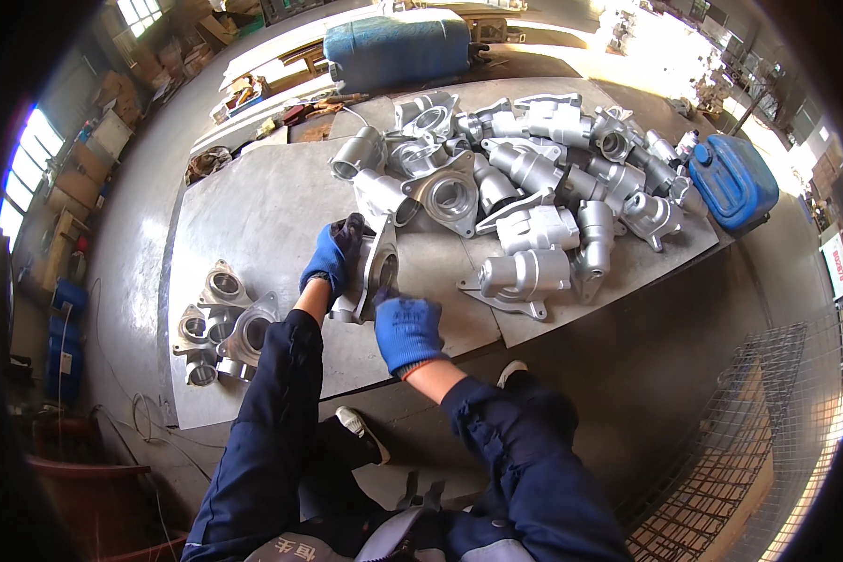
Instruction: The person repeatedly picks up small silver metal castings from a pile on a metal workbench, turns them over in gloved hands, and places them into a growing stack on the left side of the table. The person continues this one-at-a-time handling throughout the clip.
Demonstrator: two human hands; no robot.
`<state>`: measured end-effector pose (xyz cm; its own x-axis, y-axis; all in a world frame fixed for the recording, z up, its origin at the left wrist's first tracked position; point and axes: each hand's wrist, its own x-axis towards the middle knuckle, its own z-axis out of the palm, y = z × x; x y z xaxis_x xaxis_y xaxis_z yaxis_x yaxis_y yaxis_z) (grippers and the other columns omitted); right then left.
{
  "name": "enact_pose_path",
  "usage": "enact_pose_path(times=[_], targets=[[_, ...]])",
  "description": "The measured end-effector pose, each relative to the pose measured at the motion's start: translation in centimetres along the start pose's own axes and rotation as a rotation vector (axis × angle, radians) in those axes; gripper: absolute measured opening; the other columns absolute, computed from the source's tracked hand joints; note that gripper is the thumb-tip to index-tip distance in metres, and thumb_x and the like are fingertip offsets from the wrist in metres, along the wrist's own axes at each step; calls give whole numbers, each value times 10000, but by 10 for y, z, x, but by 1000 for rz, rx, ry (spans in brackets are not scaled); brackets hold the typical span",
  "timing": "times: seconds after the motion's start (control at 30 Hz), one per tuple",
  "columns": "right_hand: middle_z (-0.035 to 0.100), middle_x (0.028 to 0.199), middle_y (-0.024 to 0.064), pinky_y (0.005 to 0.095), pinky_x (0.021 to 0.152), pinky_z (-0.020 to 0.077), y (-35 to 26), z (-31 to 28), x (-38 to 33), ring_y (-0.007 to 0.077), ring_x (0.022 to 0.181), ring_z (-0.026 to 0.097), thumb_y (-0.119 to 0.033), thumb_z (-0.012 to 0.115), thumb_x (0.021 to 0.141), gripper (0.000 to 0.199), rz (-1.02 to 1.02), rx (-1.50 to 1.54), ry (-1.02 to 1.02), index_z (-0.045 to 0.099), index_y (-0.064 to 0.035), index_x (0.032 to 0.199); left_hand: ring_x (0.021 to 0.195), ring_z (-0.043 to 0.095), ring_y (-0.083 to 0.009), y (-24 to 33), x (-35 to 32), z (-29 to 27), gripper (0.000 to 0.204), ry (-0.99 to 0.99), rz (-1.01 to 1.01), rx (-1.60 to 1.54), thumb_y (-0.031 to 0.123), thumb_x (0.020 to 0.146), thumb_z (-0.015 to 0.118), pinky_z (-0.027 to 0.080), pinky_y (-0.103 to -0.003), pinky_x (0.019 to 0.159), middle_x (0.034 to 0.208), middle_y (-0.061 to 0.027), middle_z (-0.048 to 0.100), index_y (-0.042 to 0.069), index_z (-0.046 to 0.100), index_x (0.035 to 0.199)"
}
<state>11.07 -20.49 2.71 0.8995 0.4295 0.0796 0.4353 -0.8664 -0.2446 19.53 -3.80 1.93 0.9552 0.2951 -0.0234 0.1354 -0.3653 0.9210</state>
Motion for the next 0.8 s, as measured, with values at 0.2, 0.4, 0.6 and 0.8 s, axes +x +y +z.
enact_pose_path(times=[0.2,0.4,0.6,0.8], targets=[[693,743,102,447,591,463,-13,11,-20,292,673,685,-144,505,880,167,24,19,-58,627,-114,991,721,577,-174,-6,-1,1,468,-35,50,40,402,972,473,481,-362,703,783,-143,673,-9,689,915],[699,758,68,432,619,483,-33,25,-66,279,713,694,-157,521,863,160,-226,-25,-190,677,-156,897,662,560,-168,2,-14,-1,494,30,-127,-81,434,961,479,470,-339,639,759,-86,663,-11,690,924],[696,854,151,433,707,516,17,6,-69,344,800,675,-346,601,869,290,104,356,-135,650,-107,1027,872,608,-249,-41,-41,-18,376,-204,-82,137,299,954,497,480,-335,804,961,-148,661,-22,628,1100],[676,928,230,466,808,521,17,14,-37,410,893,647,-336,745,750,474,-77,528,-261,618,-75,1125,871,624,-221,-29,-56,-17,364,-291,-160,211,261,971,481,480,-344,819,1069,-171,684,-30,622,1137]])
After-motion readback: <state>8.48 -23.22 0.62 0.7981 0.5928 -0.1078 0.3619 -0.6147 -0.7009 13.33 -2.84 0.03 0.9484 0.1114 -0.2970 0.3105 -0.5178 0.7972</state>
